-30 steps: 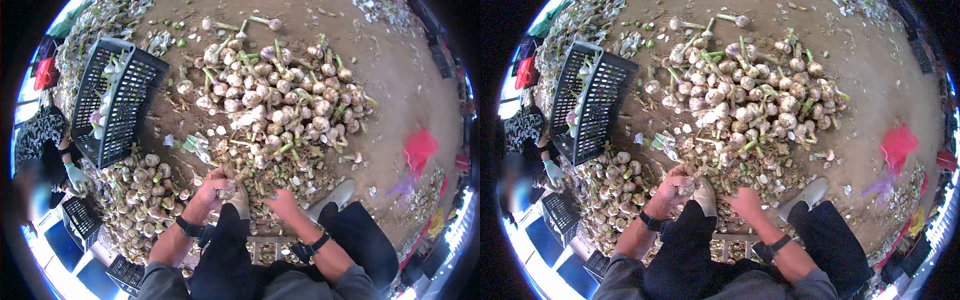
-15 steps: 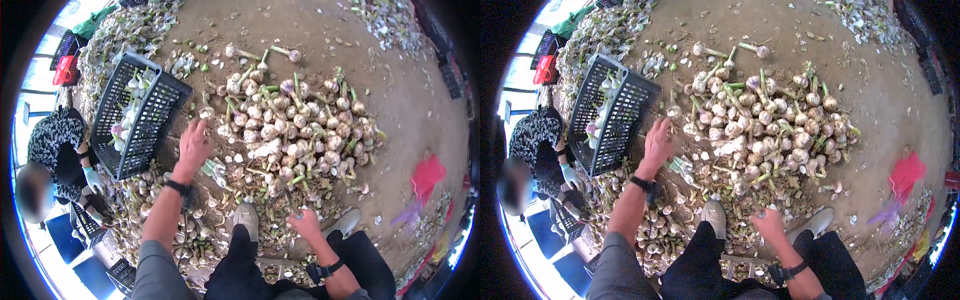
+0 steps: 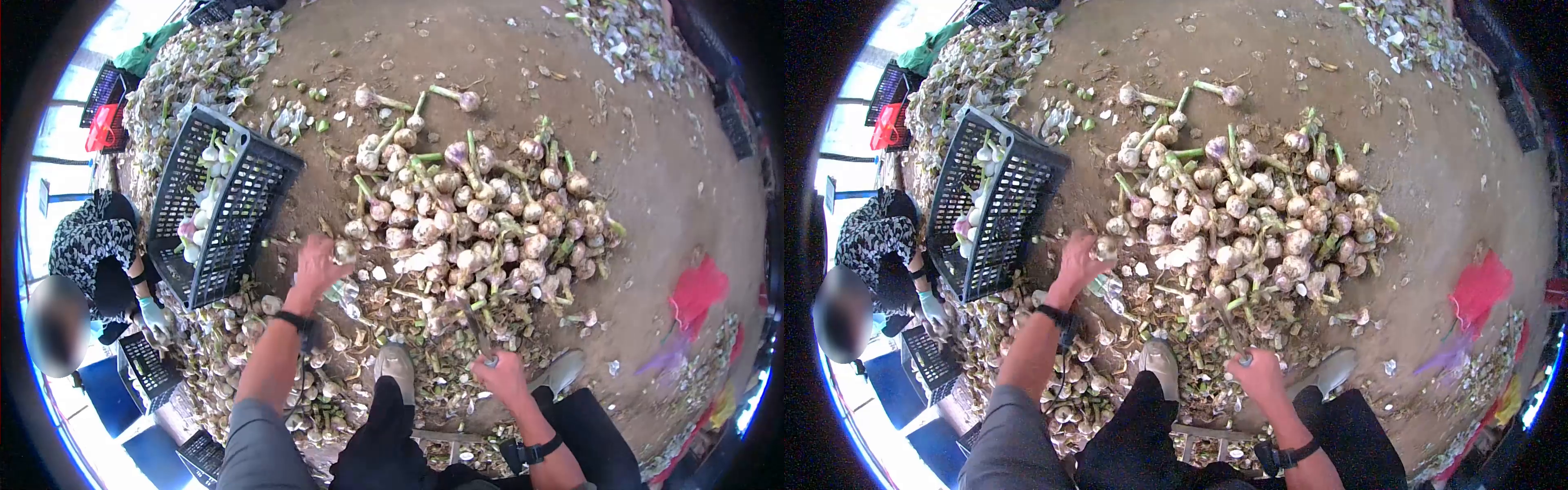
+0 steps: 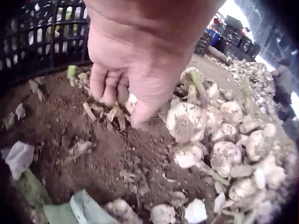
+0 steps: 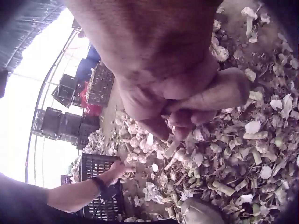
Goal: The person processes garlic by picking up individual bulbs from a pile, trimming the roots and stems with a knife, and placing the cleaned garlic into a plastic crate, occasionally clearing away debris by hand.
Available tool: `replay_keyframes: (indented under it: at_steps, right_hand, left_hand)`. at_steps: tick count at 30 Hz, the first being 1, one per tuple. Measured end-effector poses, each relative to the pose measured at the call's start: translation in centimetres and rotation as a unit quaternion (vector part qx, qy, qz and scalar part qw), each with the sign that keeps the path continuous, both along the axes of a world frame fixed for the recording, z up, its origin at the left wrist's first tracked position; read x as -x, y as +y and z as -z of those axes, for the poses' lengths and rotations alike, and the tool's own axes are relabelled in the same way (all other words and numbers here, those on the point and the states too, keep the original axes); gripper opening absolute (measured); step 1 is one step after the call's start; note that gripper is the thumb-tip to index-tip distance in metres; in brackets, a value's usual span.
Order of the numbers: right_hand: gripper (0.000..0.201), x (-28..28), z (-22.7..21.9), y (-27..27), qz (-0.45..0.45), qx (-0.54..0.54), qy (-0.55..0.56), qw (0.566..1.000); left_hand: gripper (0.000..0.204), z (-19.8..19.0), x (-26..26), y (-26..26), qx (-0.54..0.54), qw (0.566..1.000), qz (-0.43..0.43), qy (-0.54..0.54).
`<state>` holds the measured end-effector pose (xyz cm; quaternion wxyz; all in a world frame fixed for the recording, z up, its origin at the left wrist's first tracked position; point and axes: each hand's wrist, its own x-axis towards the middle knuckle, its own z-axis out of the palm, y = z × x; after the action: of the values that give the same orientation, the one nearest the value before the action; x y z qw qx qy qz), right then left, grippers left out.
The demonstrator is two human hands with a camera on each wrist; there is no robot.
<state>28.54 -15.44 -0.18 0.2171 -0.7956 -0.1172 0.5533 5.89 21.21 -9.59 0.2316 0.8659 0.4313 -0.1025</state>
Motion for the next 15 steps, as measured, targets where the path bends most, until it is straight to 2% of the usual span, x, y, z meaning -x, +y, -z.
replay_keyframes:
  at_steps: [1, 2, 3, 4, 5, 6, 7, 8, 10, 12, 13, 15]
  right_hand:
    - [0.035, 0.5, 0.7, -0.5, 0.002, -0.023, 0.014, 1.000]
    - [0.035, 1.0, 1.0, -1.0, 0.003, -0.018, 0.016, 1.000]
    - [0.035, 1.7, 1.0, -0.9, 0.002, -0.045, -0.008, 0.999]
    - [0.035, 2.4, 0.9, -0.4, 0.002, -0.071, -0.034, 0.997]
    - [0.034, 2.2, -2.3, 1.9, -0.034, -0.076, -0.082, 0.993]
    - [0.034, 2.8, -2.4, 2.3, -0.031, -0.069, -0.083, 0.994]
    - [0.030, 3.4, -2.4, 2.2, -0.041, -0.100, -0.109, 0.988]
    - [0.026, 4.0, -2.5, 2.2, -0.051, -0.131, -0.134, 0.981]
    - [0.025, 5.0, -3.8, 2.9, -0.075, -0.156, -0.166, 0.971]
    - [0.024, 5.7, -4.8, 3.2, -0.102, -0.183, -0.196, 0.958]
    - [0.024, 6.0, -5.2, 3.2, -0.127, -0.193, -0.201, 0.952]
    - [0.023, 7.0, -4.7, 3.0, -0.159, -0.235, -0.236, 0.929]
  left_hand:
    - [0.064, -1.5, -0.1, -1.4, 0.014, 0.995, 0.001, -0.097]
    - [0.070, -3.2, 0.0, -3.4, 0.187, 0.970, -0.130, -0.080]
    - [0.070, -3.8, 0.2, -5.5, 0.272, 0.939, -0.179, -0.109]
    - [0.072, -4.3, 0.4, -7.4, 0.353, 0.898, -0.226, -0.137]
    - [0.072, -5.2, 0.0, -9.2, 0.445, 0.842, -0.242, -0.187]
    - [0.073, -6.2, -0.7, -10.7, 0.533, 0.772, -0.255, -0.234]
    - [0.073, -7.0, -1.4, -11.7, 0.559, 0.762, -0.222, -0.240]
    - [0.073, -7.7, -1.8, -13.1, 0.557, 0.768, -0.237, -0.208]
    - [0.063, -8.1, -2.2, -14.6, 0.503, 0.831, -0.151, -0.185]
    - [0.050, -8.4, -1.9, -15.5, 0.465, 0.875, -0.099, -0.096]
    - [0.045, -7.1, -1.0, -16.2, 0.568, 0.802, -0.119, -0.138]
    - [0.047, -6.8, -0.1, -17.5, 0.567, 0.802, -0.107, -0.154]
